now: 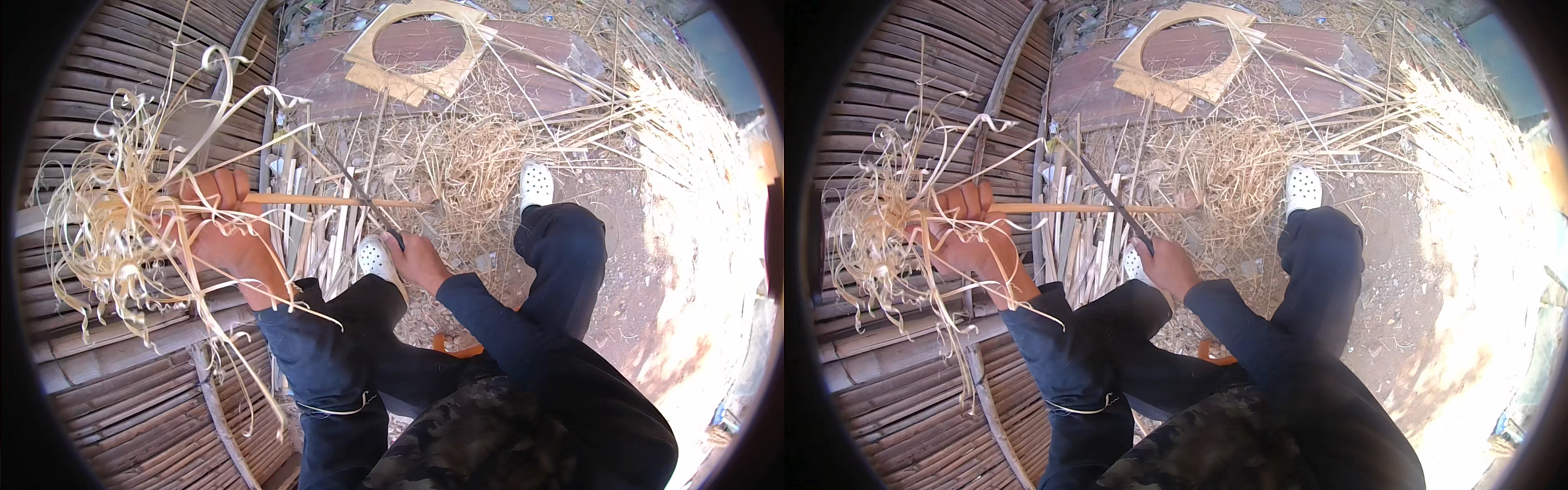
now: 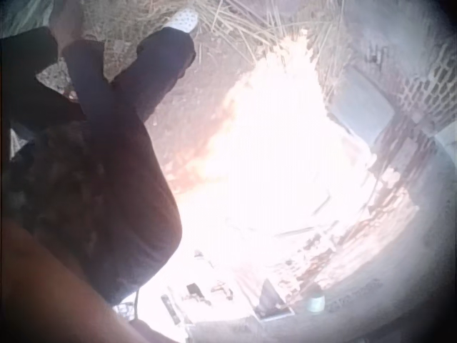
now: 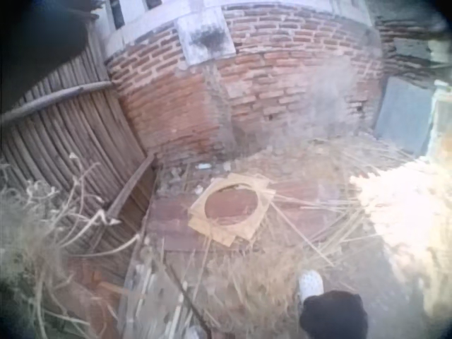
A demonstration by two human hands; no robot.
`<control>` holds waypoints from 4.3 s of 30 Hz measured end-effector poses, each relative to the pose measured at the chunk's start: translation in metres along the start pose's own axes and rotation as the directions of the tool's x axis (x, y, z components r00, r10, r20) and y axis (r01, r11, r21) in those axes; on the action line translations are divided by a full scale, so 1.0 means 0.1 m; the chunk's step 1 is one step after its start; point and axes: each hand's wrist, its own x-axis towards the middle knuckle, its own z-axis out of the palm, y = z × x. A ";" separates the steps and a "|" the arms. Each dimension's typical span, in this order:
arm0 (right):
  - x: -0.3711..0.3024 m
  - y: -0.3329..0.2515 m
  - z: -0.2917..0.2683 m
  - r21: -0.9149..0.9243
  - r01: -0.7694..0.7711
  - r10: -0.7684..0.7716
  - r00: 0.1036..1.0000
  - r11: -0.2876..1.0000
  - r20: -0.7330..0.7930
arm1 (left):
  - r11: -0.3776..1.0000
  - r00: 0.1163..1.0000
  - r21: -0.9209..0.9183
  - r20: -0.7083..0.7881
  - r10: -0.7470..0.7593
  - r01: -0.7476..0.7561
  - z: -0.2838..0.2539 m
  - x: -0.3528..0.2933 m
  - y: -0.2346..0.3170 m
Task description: The person sits on the ground and uses a knife to split a long bamboo stalk into thin strips. They hold the stalk with one hand and repeatedly draw the knife along its length to separate the fibers, accumulating a pile of bamboo strips on the floor.
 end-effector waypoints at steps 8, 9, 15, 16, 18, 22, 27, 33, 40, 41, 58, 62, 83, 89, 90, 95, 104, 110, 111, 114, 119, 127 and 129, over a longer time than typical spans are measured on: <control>-0.06 0.14 0.16 -0.050 -0.008 0.006 0.999 0.999 -0.041 | 0.991 0.988 0.116 -0.125 0.087 -0.073 0.23 0.02 0.02; 0.02 0.12 0.08 -0.063 0.003 -0.006 0.999 0.998 -0.045 | 0.981 0.964 0.165 -0.226 0.140 -0.104 0.22 0.06 -0.05; -0.21 -0.38 0.00 -0.036 0.046 -0.049 0.996 0.998 -0.077 | 0.993 0.996 0.110 -0.081 0.046 -0.037 0.05 -0.15 0.00; -0.19 -0.09 0.08 -0.073 0.011 -0.014 0.999 0.997 -0.042 | 0.991 0.994 0.129 -0.096 0.061 -0.048 0.14 -0.13 -0.03; 0.04 0.42 -0.02 -0.160 -0.064 0.056 0.997 0.985 -0.053 | 0.998 0.999 -0.060 0.043 0.016 -0.013 0.01 0.07 -0.21; -0.28 -0.45 -0.13 -0.020 0.012 -0.011 0.997 1.000 0.074 | 0.997 0.997 0.043 0.036 0.068 -0.069 -0.07 -0.09 0.18; -0.05 0.80 0.17 -0.169 -0.067 0.059 0.997 0.983 -0.048 | 0.992 0.993 0.111 0.109 0.050 -0.062 0.36 0.00 -0.05; 0.01 -0.17 -0.01 -0.048 0.028 -0.030 0.998 0.998 -0.052 | 1.000 0.998 0.031 0.070 0.004 -0.006 -0.11 -0.03 -0.03; 0.23 0.80 0.15 -0.209 -0.107 0.114 0.993 0.972 0.019 | 0.998 1.000 0.055 -0.008 0.025 -0.025 -0.07 0.03 0.14; 0.23 0.80 0.14 -0.232 -0.120 0.127 0.992 0.965 0.020 | 0.999 0.999 0.042 -0.025 0.032 -0.031 -0.14 0.03 0.12; 0.08 0.44 0.10 -0.143 -0.072 0.078 0.996 0.987 0.032 | 0.998 0.999 -0.037 0.001 0.054 -0.054 -0.29 -0.04 0.14; 0.05 0.05 0.18 -0.125 -0.025 0.040 0.992 0.992 0.118 | 0.998 0.996 0.009 -0.064 0.068 -0.068 -0.12 -0.19 0.22; 0.04 1.08 0.05 -0.247 -0.272 0.296 0.953 0.930 0.064 | 0.993 0.985 0.073 -0.140 0.104 -0.094 -0.27 -0.14 0.22; -0.13 0.21 0.21 -0.094 0.123 -0.118 0.991 0.988 0.062 | 0.986 0.977 0.128 -0.171 0.127 -0.106 -0.04 -0.33 0.40; -0.08 0.34 0.27 -0.133 0.172 -0.168 0.985 0.976 0.042 | 0.986 0.975 0.133 -0.181 0.128 -0.104 -0.04 -0.34 0.41; 0.18 1.50 -0.01 -0.329 -0.327 0.348 0.937 0.886 0.006 | 0.992 0.977 0.078 -0.183 0.108 -0.095 -0.19 -0.11 0.15; -0.15 0.73 0.27 -0.154 0.015 -0.008 0.999 0.988 0.049 | 0.979 0.953 0.171 -0.259 0.157 -0.114 -0.04 -0.29 0.28; -0.07 1.74 0.07 -0.408 -0.427 0.495 0.866 0.807 0.071 | 0.959 0.890 0.259 -0.403 0.214 -0.114 -0.12 -0.08 0.08; -0.02 1.86 0.18 -0.294 -0.493 0.545 0.829 0.819 0.126 | 0.957 0.872 0.274 -0.440 0.216 -0.099 -0.12 -0.07 0.01; -0.17 1.81 0.07 0.377 -0.807 0.623 0.591 0.455 0.513 | 0.945 0.828 0.315 -0.503 0.249 -0.092 -0.21 -0.12 -0.04; -0.45 1.29 0.07 0.189 -0.784 0.706 0.617 0.592 0.347 | 0.916 0.759 0.397 -0.578 0.300 -0.060 -0.13 -0.15 0.04; -0.73 1.08 0.20 -0.147 -0.266 0.274 0.961 0.953 0.034 | 0.902 0.760 0.430 -0.571 0.310 -0.044 -0.21 -0.17 0.18; -0.64 0.93 0.08 -0.145 -0.348 0.359 0.931 0.926 0.060 | 0.914 0.786 0.403 -0.550 0.281 -0.045 -0.31 -0.19 0.13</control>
